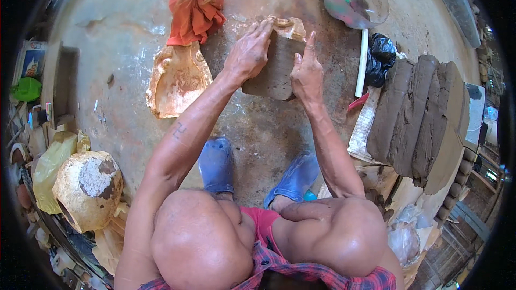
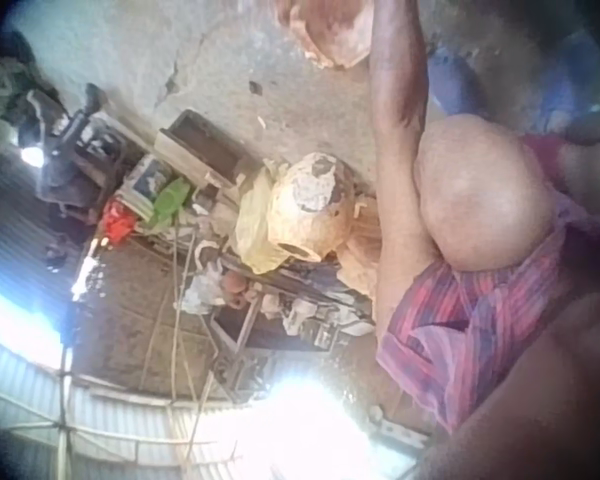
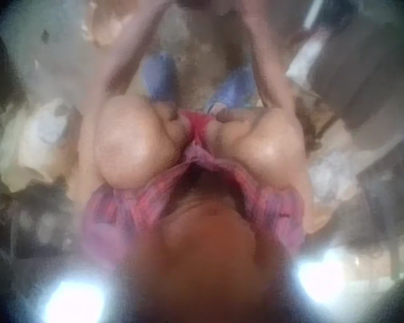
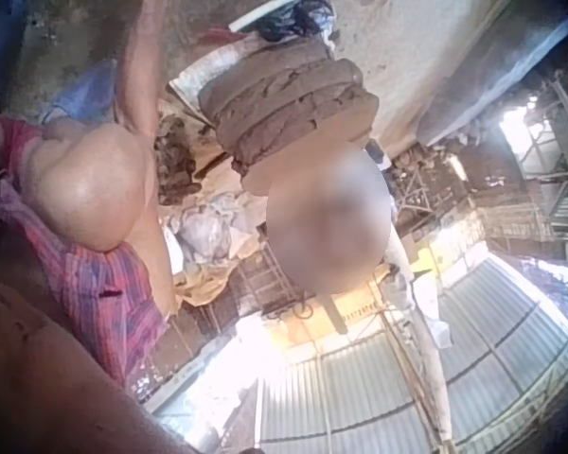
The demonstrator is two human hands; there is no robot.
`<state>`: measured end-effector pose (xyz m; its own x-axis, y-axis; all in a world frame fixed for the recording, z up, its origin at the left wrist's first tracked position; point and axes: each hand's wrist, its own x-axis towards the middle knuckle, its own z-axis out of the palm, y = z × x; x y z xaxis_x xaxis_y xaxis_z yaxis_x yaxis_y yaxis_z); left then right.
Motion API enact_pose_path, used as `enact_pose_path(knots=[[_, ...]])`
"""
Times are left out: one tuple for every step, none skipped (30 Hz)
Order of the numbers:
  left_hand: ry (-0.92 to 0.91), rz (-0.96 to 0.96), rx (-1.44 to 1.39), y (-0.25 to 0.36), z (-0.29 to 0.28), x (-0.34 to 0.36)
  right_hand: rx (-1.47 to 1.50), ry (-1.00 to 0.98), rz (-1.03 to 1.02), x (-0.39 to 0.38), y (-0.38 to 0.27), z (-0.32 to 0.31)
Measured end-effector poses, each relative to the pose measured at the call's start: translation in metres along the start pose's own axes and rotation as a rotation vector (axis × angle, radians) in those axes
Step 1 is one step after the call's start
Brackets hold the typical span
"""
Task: The person shapes clay into a vessel by hand, using a small blue tool to smooth the interior and exterior walls.
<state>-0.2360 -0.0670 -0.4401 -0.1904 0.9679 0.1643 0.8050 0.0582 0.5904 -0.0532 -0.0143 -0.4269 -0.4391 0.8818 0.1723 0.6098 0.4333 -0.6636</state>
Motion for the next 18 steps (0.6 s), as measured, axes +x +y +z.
enact_pose_path(knots=[[0.013,-0.017,-0.027,-0.001,0.001,-0.001,0.029,0.059,-0.033,0.001,0.001,0.001],[0.026,-0.034,-0.055,-0.003,0.001,0.000,0.058,0.117,-0.066,0.003,0.001,0.002],[0.013,-0.019,-0.037,-0.004,0.001,-0.002,0.025,0.079,-0.051,0.003,0.001,0.003],[-0.001,-0.003,-0.019,-0.006,0.002,-0.003,-0.009,0.041,-0.037,0.004,0.000,0.004],[-0.015,0.012,-0.002,-0.008,0.002,-0.003,-0.042,0.004,-0.023,0.005,-0.001,0.005],[-0.016,0.011,0.031,-0.005,0.002,-0.003,-0.057,-0.031,0.037,0.006,-0.003,0.004],[-0.018,0.010,0.065,-0.002,0.003,-0.005,-0.072,-0.066,0.096,0.005,-0.005,0.004],[-0.019,0.009,0.098,0.002,0.003,-0.007,-0.087,-0.100,0.155,0.005,-0.008,0.005],[-0.022,-0.005,0.107,0.004,0.003,-0.007,-0.094,-0.099,0.158,0.005,-0.009,0.005],[-0.026,-0.018,0.115,0.007,0.003,-0.007,-0.100,-0.097,0.160,0.005,-0.007,0.008],[-0.029,-0.031,0.122,0.009,0.004,-0.006,-0.107,-0.096,0.164,0.005,-0.006,0.010],[-0.031,-0.021,0.137,0.009,0.004,-0.006,-0.126,-0.076,0.121,0.005,-0.004,0.012],[-0.032,-0.012,0.150,0.009,0.004,-0.005,-0.145,-0.056,0.079,0.006,-0.001,0.015],[-0.033,-0.002,0.164,0.009,0.004,-0.005,-0.165,-0.035,0.037,0.006,0.002,0.016],[-0.014,-0.005,0.149,0.006,0.004,-0.006,-0.104,-0.044,0.056,0.008,0.001,0.015],[0.006,-0.008,0.133,0.003,0.004,-0.007,-0.042,-0.053,0.073,0.006,-0.001,0.013],[0.026,-0.011,0.117,0.000,0.004,-0.006,0.020,-0.063,0.088,0.008,-0.002,0.012],[0.029,-0.014,0.104,0.003,0.005,-0.006,0.005,-0.029,0.056,0.006,0.002,0.011]])
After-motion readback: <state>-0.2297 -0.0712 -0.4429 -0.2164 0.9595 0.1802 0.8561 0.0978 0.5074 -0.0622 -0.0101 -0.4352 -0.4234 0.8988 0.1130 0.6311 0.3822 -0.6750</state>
